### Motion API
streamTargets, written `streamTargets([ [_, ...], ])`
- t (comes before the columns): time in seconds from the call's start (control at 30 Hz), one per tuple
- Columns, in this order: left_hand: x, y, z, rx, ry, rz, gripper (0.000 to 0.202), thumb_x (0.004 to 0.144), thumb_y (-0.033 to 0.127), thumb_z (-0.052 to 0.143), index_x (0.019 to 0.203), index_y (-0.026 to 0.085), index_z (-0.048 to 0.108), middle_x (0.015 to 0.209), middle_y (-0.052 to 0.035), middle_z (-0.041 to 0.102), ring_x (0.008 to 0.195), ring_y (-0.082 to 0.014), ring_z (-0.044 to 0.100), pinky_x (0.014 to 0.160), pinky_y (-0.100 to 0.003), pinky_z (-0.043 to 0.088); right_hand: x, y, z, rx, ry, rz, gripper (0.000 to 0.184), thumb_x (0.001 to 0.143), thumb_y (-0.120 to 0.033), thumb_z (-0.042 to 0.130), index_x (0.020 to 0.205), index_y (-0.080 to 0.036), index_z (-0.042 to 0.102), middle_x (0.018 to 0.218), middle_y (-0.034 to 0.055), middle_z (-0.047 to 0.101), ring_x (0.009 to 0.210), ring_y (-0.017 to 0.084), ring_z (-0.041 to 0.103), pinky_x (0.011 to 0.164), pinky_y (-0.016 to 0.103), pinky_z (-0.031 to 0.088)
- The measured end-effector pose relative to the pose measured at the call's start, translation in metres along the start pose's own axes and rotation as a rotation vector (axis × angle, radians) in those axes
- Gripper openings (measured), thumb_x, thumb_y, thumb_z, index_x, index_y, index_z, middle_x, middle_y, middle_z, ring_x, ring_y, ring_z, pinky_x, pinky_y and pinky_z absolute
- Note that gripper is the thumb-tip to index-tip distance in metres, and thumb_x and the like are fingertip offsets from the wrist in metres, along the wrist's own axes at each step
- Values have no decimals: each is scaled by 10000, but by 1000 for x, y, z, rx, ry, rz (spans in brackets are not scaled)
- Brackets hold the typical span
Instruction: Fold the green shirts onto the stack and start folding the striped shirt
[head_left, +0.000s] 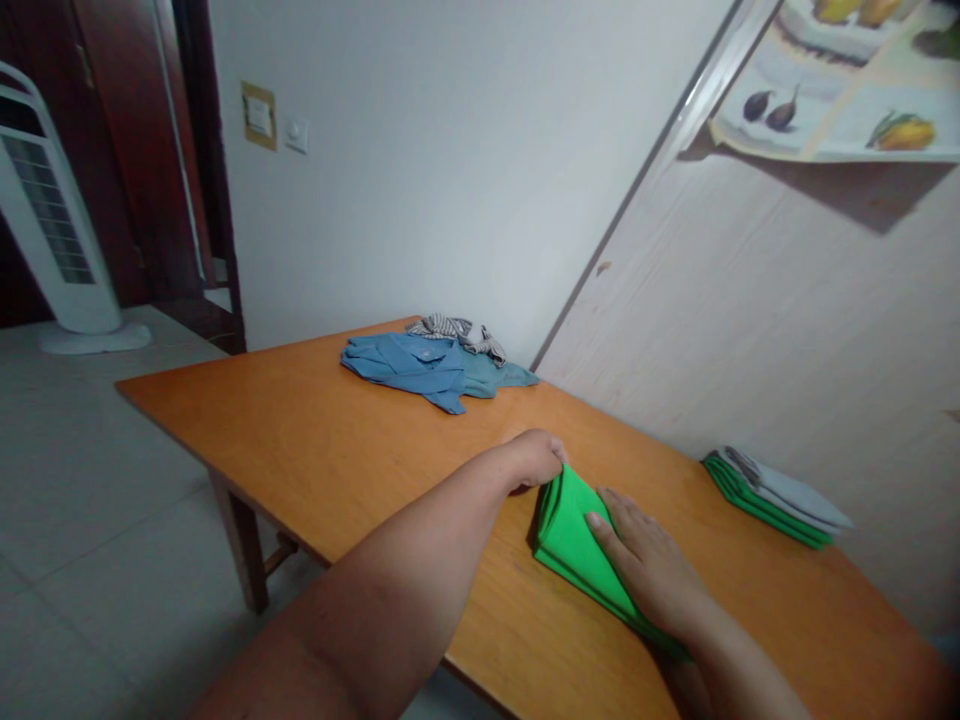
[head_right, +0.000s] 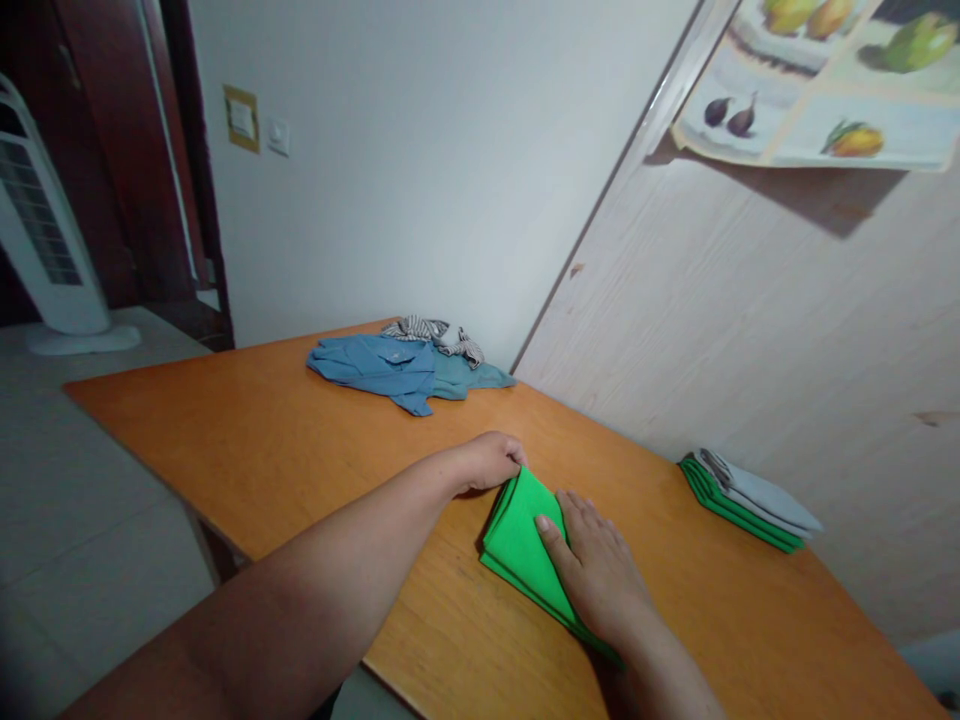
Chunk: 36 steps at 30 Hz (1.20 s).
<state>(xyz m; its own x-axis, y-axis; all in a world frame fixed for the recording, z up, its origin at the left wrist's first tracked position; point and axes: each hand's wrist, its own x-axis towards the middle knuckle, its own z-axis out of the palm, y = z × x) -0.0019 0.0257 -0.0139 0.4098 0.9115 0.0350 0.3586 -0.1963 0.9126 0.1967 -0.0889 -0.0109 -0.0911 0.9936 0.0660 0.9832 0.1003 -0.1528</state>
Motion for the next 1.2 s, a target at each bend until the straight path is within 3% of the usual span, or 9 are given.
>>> streamTargets([
  [0.13,-1,2,-2,12,55,-32,107,732,175,620,759,157,723,443,43,447,424,-114,373,475,-251,290,-1,-1,-2,26,17,2,831,950,-716,249,1542,-147,375,1592,118,370,1482,296,312,1227,519,234],
  [0.3,-4,6,-3,37,67,-51,81,731,191,645,734,140,709,457,28,466,438,-139,417,511,-281,330,-10,-3,-10,144,76,-49,759,953,-687,323,1537,-205,387,1598,84,360,1507,291,245,1236,573,142],
  [0.43,-6,9,-4,48,55,-45,76,726,179,644,705,133,701,449,26,462,425,-138,414,507,-282,330,-21,-4,-22,262,115,-142,721,934,-658,429,1521,-240,419,1598,71,362,1500,289,262,1234,547,185],
  [0.57,-8,10,-5,59,41,-37,85,730,171,625,708,139,701,423,38,432,404,-133,398,489,-275,311,-31,-1,-30,255,23,-205,762,898,-649,515,1546,-276,370,1629,55,287,1510,298,225,1221,543,226],
  [0.83,-10,13,-7,120,37,42,215,800,247,592,608,158,632,424,42,422,406,-125,405,480,-263,302,-37,-1,-28,45,-118,-221,925,828,-682,595,1585,-275,254,1659,74,157,1527,342,106,1222,584,158],
  [0.93,-8,16,-7,138,48,114,233,808,320,620,645,157,655,533,11,549,526,-144,497,535,-256,360,-37,-6,-29,20,-124,-227,957,807,-693,618,1586,-284,243,1661,78,147,1525,351,111,1223,585,141],
  [1.07,-11,24,-7,193,103,266,223,830,365,632,903,168,708,844,-37,704,789,-186,608,690,-253,442,-41,-7,-34,145,-98,-198,906,836,-696,583,1578,-269,286,1652,75,201,1526,316,146,1228,555,160],
  [1.2,-21,35,-6,317,130,439,257,861,356,621,1033,178,692,1049,-78,714,974,-225,627,838,-291,466,-50,5,-39,366,123,-68,774,900,-673,497,1521,-216,424,1581,104,387,1465,305,344,1203,508,284],
])
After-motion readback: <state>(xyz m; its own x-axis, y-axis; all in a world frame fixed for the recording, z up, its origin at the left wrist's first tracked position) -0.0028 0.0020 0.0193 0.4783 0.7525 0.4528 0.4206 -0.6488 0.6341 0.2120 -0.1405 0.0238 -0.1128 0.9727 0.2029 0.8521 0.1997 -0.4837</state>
